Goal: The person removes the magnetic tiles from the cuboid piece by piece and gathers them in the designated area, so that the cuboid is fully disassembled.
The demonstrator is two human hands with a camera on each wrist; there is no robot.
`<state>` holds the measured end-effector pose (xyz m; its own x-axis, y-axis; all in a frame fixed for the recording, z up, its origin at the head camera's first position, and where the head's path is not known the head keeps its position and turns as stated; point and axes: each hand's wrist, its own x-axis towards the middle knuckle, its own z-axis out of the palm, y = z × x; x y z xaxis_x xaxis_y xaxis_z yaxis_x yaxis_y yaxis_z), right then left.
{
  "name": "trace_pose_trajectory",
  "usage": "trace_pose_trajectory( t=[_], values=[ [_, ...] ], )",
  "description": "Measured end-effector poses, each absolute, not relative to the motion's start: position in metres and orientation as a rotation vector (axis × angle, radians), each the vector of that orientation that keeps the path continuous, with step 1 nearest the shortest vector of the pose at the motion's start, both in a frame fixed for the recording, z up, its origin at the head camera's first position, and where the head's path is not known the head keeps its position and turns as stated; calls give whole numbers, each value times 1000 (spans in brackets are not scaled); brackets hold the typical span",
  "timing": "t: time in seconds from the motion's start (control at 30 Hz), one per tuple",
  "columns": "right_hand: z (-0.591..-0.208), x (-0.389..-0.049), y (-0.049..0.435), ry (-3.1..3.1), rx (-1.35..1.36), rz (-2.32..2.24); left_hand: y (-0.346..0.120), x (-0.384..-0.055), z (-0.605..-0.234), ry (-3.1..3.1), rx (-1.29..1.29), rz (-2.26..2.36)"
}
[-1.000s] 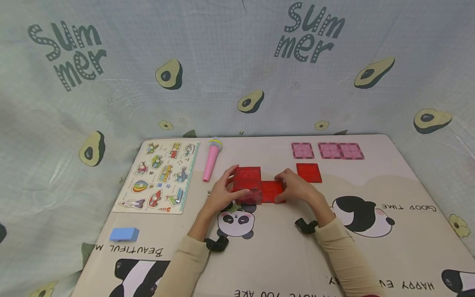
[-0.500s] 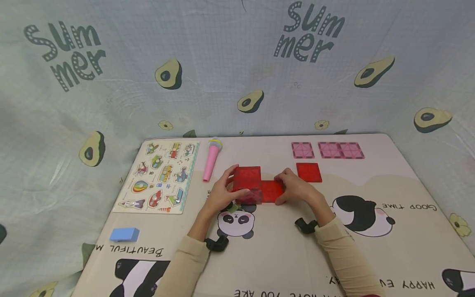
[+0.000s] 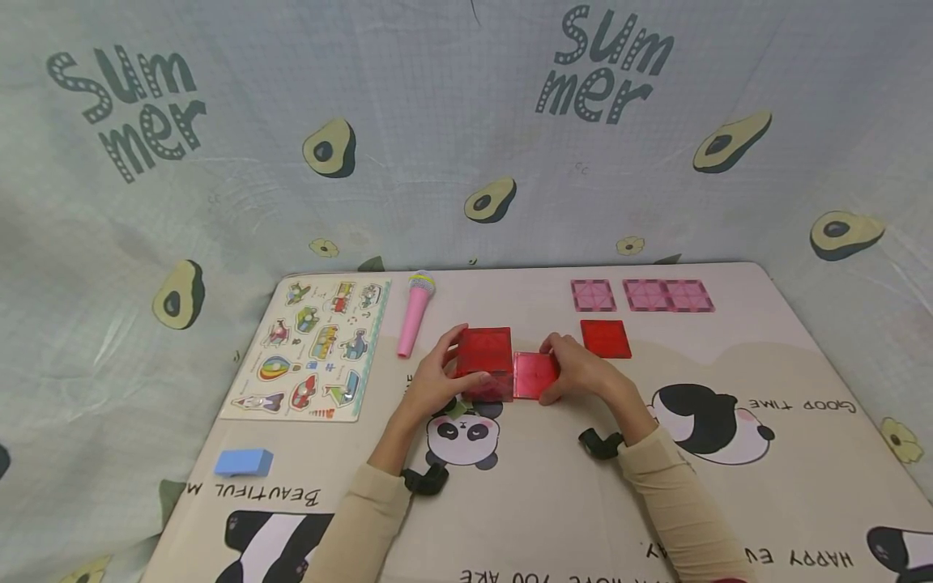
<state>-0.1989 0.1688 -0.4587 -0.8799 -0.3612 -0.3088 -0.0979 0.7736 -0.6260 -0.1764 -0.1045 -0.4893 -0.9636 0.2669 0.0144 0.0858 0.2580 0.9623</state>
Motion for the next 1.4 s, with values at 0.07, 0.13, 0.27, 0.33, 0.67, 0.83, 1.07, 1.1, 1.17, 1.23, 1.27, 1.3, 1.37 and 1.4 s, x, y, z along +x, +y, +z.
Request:
trace_pose_trajectory(
  t=[0.07,0.13,0.27,0.33,0.67,0.83,1.07,1.1,1.17,1.23,1.27,1.3,1.37,1.4],
  values=[
    [-458,-199,169,2534,-352,-887,-104,-176,-489,2369,335,1794],
    [-458,-200,170,2527,-357,-902,-104,-176,-489,2369,336,1792],
    [-455,-200,171,2544,-372,-908,-103,-176,-488,2374,332,1783],
    [-454,-200,173,2554,-378,-906,-103,-175,-488,2375,331,1779],
    [-452,-202,178,2531,-432,-950,-103,-176,-488,2377,338,1771],
    [-449,-201,180,2531,-441,-967,-103,-176,-488,2378,343,1768],
    [-446,-200,183,2536,-458,-1030,-103,-175,-488,2372,346,1776],
    [-446,-200,183,2539,-463,-1038,-103,-175,-488,2374,346,1776],
    [-446,-200,185,2553,-474,-1048,-103,-175,-488,2379,353,1778],
    [-445,-200,186,2573,-479,-1051,-103,-174,-488,2384,355,1779],
    [-444,-200,187,2581,-480,-1057,-103,-174,-488,2386,352,1781],
    [-443,-200,188,2587,-474,-1064,-103,-174,-488,2387,349,1783],
    [-441,-200,191,2599,-470,-1083,-103,-174,-488,2382,333,1791],
    [-440,-201,193,2603,-462,-1097,-103,-174,-488,2380,328,1796]
  ],
)
